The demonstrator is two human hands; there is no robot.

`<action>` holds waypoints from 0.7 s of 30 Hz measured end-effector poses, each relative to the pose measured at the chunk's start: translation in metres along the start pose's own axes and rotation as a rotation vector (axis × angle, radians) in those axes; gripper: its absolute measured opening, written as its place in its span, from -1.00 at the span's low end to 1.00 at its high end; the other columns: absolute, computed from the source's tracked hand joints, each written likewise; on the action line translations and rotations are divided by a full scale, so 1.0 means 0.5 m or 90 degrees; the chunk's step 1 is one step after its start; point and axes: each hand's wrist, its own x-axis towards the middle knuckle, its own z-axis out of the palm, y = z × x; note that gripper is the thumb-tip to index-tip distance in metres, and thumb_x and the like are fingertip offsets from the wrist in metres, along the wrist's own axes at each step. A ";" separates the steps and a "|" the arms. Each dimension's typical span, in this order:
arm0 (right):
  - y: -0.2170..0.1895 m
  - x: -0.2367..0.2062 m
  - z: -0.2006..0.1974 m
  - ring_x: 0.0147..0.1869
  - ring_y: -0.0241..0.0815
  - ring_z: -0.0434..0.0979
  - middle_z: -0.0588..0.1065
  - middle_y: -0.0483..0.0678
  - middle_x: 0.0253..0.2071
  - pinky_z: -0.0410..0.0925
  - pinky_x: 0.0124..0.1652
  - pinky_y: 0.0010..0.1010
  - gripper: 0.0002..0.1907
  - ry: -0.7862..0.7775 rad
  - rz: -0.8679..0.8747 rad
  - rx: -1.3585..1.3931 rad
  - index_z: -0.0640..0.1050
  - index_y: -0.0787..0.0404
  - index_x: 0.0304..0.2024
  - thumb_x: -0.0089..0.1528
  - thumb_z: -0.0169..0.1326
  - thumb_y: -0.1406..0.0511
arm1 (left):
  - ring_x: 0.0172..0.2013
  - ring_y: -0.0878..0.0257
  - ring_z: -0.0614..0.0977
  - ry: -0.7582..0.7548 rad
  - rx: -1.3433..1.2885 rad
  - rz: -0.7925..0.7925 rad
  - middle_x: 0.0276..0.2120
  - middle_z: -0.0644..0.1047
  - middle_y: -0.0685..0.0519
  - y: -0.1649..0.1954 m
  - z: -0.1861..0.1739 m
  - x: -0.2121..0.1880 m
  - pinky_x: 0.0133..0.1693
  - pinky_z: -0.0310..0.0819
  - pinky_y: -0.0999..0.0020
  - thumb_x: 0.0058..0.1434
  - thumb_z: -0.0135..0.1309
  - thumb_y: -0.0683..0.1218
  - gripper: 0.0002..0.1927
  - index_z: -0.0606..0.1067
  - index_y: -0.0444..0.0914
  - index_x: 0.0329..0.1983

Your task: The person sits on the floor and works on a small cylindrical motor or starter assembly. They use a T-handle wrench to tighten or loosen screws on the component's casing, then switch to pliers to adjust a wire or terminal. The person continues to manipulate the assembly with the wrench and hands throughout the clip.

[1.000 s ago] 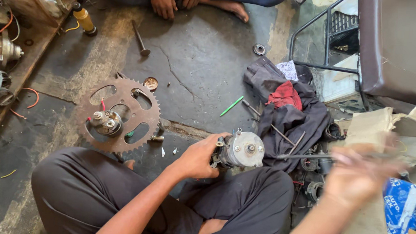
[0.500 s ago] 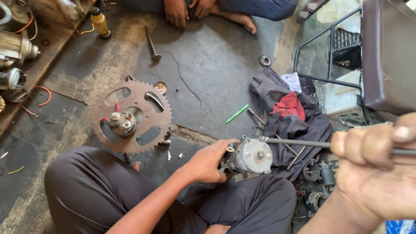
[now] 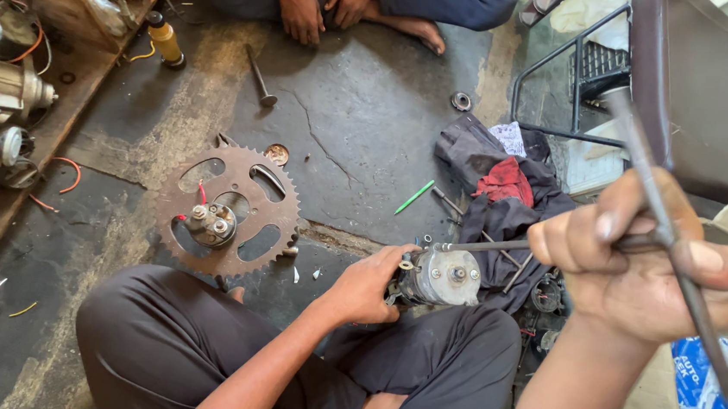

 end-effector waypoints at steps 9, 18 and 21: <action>0.015 -0.006 -0.066 -0.59 -0.31 -0.08 0.06 -0.13 -0.72 -0.03 -0.44 -0.34 -0.51 0.119 -0.045 0.117 0.42 0.32 -0.29 0.30 -0.22 0.00 | 0.16 -0.13 0.49 0.007 -0.004 -0.006 0.20 0.43 -0.09 0.004 -0.004 -0.004 0.09 0.44 0.10 -0.26 0.30 -0.12 0.03 0.21 -0.11 0.39; -0.155 0.058 0.039 0.00 0.08 0.60 0.59 0.18 -0.17 0.36 -0.06 0.05 -0.57 -0.184 0.180 -0.588 0.58 0.35 -0.12 0.21 -0.12 0.16 | 0.16 -0.14 0.50 0.015 -0.006 0.004 0.19 0.43 -0.10 0.008 -0.007 -0.006 0.08 0.45 0.11 -0.25 0.31 -0.11 0.02 0.21 -0.12 0.38; -0.154 0.067 0.081 -0.27 -0.06 0.58 0.58 0.01 -0.27 0.45 -0.23 -0.19 -0.53 0.066 0.189 -0.830 0.55 0.26 0.08 0.17 -0.13 0.24 | 0.15 -0.15 0.49 0.004 -0.008 -0.009 0.21 0.43 -0.13 0.011 -0.009 -0.006 0.08 0.44 0.10 -0.23 0.32 -0.11 0.01 0.21 -0.15 0.38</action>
